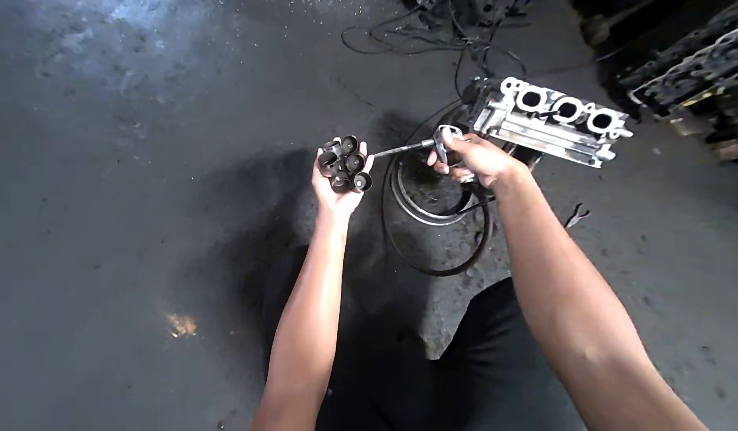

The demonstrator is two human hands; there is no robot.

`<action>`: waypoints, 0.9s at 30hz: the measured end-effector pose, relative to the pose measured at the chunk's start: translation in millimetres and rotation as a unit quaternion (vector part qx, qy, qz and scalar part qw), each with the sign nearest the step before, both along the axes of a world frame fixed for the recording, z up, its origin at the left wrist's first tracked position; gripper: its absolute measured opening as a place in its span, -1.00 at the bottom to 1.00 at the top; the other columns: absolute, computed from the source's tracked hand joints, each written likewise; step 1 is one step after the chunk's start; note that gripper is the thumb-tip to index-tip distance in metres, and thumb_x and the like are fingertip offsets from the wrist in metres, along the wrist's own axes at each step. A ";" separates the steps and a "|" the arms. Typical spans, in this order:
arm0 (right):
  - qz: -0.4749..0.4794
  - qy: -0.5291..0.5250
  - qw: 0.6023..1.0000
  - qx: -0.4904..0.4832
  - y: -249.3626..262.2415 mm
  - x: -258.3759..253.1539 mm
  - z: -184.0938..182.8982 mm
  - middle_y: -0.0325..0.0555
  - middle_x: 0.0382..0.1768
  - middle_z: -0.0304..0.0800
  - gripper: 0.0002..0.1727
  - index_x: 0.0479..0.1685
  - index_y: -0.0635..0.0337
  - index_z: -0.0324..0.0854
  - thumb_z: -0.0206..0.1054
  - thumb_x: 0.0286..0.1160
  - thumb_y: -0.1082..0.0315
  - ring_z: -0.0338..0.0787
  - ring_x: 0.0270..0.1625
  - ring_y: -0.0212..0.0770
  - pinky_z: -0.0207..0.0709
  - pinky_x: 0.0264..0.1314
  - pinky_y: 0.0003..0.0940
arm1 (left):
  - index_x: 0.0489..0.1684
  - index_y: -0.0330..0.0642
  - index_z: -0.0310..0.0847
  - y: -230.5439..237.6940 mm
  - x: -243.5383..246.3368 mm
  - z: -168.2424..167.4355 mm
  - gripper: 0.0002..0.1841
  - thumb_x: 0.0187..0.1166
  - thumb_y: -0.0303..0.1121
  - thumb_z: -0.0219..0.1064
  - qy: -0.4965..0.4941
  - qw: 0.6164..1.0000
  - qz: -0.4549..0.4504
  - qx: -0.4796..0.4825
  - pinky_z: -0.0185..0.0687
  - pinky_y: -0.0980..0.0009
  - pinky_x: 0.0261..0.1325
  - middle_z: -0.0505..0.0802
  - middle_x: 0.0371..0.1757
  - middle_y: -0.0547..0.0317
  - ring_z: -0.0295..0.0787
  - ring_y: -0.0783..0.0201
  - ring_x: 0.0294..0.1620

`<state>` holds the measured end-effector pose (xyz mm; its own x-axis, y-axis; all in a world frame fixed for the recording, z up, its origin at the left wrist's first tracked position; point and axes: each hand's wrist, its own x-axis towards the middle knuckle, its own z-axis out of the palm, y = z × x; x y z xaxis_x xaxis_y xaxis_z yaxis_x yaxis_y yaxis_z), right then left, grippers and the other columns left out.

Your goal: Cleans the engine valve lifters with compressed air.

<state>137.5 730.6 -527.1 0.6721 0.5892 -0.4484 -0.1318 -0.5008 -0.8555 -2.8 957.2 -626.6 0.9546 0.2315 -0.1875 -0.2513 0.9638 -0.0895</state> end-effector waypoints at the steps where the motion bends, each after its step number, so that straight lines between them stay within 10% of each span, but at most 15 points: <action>1: 0.002 0.017 1.000 0.012 -0.6 4.0 -5.4 -0.36 -0.61 0.63 -0.30 -0.22 0.10 0.67 -0.35 0.90 -0.12 0.27 -0.81 -0.55 0.21 -0.79 -0.64 | 0.28 -0.11 0.51 -1.5 -0.5 1.7 -0.37 0.72 0.25 -0.14 0.002 1.000 0.000 -0.005 0.70 -0.12 0.27 0.76 0.20 -0.15 0.77 -0.13 0.22; 27: 0.002 0.161 0.984 0.077 -3.7 3.2 -62.8 -0.44 -0.65 0.49 -0.23 -0.21 0.00 0.61 -0.49 0.82 -0.27 0.27 -0.78 -0.57 0.18 -0.76 -0.69 | 0.24 -0.11 0.54 2.0 -7.7 0.9 -0.36 0.70 0.25 -0.15 -0.057 0.998 -0.008 -0.012 0.71 -0.09 0.25 0.77 0.19 -0.16 0.78 -0.12 0.20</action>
<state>140.7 726.9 -589.9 0.5082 0.6694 -0.5419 -0.4062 -0.3685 -0.8362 -10.5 959.1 -625.7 0.9736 0.2125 -0.0835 -0.2225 0.9650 -0.1388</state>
